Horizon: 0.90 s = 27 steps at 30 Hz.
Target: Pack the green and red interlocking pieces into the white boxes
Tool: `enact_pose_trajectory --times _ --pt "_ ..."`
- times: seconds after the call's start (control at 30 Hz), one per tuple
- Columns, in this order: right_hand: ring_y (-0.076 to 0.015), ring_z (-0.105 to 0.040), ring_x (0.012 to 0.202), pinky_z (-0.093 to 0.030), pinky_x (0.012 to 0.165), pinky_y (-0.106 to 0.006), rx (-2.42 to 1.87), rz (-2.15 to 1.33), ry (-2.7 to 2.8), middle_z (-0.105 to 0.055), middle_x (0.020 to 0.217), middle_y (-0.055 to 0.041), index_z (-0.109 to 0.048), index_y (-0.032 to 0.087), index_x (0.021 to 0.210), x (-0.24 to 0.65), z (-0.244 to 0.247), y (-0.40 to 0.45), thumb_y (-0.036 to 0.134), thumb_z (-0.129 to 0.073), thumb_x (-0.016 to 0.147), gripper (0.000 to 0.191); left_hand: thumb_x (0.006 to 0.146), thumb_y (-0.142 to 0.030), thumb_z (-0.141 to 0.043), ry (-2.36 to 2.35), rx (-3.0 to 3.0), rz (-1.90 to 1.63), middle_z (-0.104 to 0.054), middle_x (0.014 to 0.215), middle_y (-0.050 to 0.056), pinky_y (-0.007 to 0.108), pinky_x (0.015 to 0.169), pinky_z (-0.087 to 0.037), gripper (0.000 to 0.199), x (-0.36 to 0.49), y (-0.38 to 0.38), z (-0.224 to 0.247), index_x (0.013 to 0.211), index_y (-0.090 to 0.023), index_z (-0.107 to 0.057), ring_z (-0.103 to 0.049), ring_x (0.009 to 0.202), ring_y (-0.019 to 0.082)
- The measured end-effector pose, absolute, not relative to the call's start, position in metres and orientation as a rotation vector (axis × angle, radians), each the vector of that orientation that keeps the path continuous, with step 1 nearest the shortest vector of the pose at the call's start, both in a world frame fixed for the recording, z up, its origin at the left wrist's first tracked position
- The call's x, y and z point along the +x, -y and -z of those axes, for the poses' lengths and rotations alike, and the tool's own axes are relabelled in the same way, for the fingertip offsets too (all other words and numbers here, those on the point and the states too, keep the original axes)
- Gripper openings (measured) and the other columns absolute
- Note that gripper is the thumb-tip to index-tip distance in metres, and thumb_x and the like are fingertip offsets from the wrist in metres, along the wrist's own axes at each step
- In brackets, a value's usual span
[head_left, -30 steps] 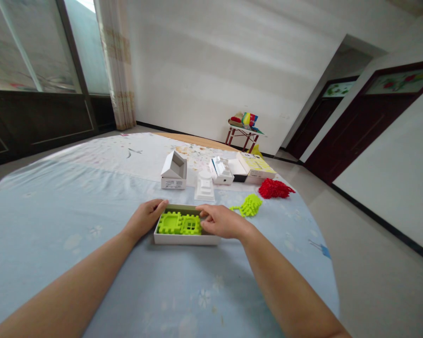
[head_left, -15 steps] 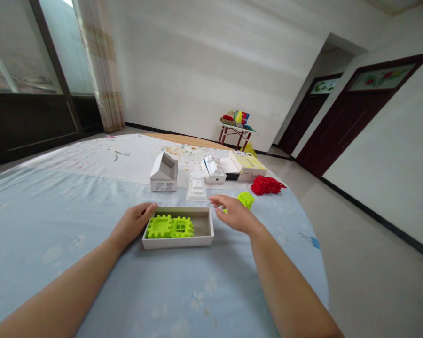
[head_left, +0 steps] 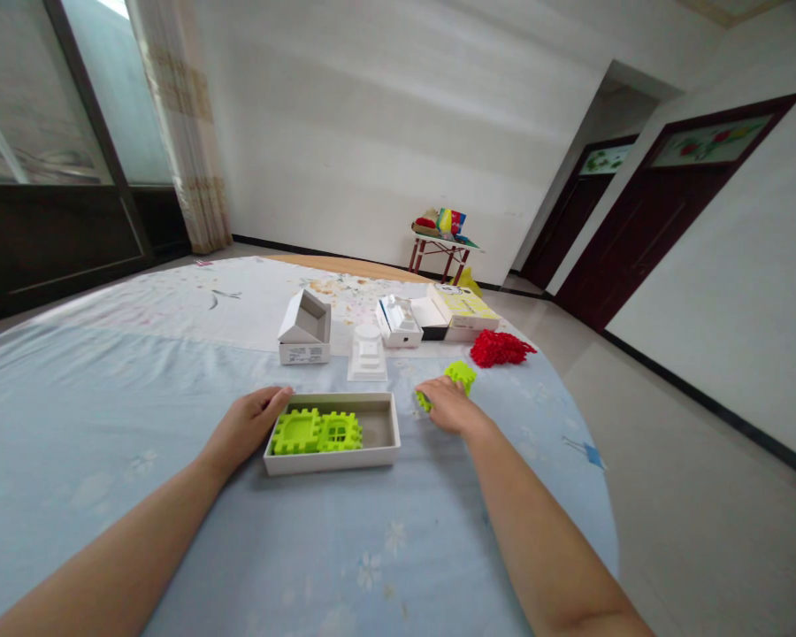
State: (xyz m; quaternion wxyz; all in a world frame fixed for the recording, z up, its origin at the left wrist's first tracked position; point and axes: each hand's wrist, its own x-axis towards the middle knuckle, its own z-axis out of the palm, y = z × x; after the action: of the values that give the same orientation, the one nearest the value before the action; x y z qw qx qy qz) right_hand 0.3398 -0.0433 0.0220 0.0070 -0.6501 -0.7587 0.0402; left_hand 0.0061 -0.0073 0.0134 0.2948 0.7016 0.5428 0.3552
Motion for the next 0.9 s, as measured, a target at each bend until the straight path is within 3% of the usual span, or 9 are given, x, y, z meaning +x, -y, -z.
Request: enact_pose_trajectory --times 0.27,0.53,0.73,0.9 --pt "-0.0254 -0.045 0.112 -0.031 0.095 -0.038 -1.828 -0.18 2.333 -0.055 0.119 -0.0086 -0.05 0.021 0.123 0.323 -0.026 0.044 0.028 -0.059 0.071 0.053 0.073 -0.058 -0.041 -1.419 1.955 -0.915 -0.06 0.057 0.0 0.023 0.054 -0.04 0.045 0.005 0.005 -0.011 0.063 -0.018 -0.059 -0.052 0.059 0.017" --pt "-0.024 -0.051 0.106 -0.037 0.092 -0.035 -1.761 -0.332 2.219 -0.058 0.114 -0.0108 -0.053 0.018 0.119 0.328 -0.016 0.039 0.026 -0.064 0.067 0.054 0.074 -0.057 -0.04 -1.407 1.972 -0.937 -0.06 0.058 0.0 0.023 0.056 -0.041 0.045 0.004 0.006 -0.009 0.063 -0.018 -0.06 -0.053 0.06 0.017" --pt "-0.0215 -0.053 0.104 -0.04 0.09 -0.037 -1.461 -0.239 1.974 -0.056 0.113 -0.01 -0.046 0.019 0.125 0.304 -0.05 0.053 0.036 -0.064 0.072 0.058 0.076 -0.055 -0.04 -1.39 1.976 -0.952 -0.061 0.06 0.0 0.024 0.057 -0.041 0.045 0.004 0.005 -0.008 0.065 -0.017 -0.061 -0.053 0.061 0.017" --pt "-0.0203 -0.048 0.112 -0.037 0.096 -0.036 -1.171 -0.328 2.223 -0.056 0.117 -0.0086 -0.046 0.02 0.127 0.253 -0.075 0.075 0.037 -0.065 0.073 0.06 0.077 -0.054 -0.039 -1.382 1.973 -0.959 -0.061 0.061 0.0 0.024 0.057 -0.041 0.045 0.004 0.006 -0.007 0.066 -0.017 -0.061 -0.053 0.061 0.017"
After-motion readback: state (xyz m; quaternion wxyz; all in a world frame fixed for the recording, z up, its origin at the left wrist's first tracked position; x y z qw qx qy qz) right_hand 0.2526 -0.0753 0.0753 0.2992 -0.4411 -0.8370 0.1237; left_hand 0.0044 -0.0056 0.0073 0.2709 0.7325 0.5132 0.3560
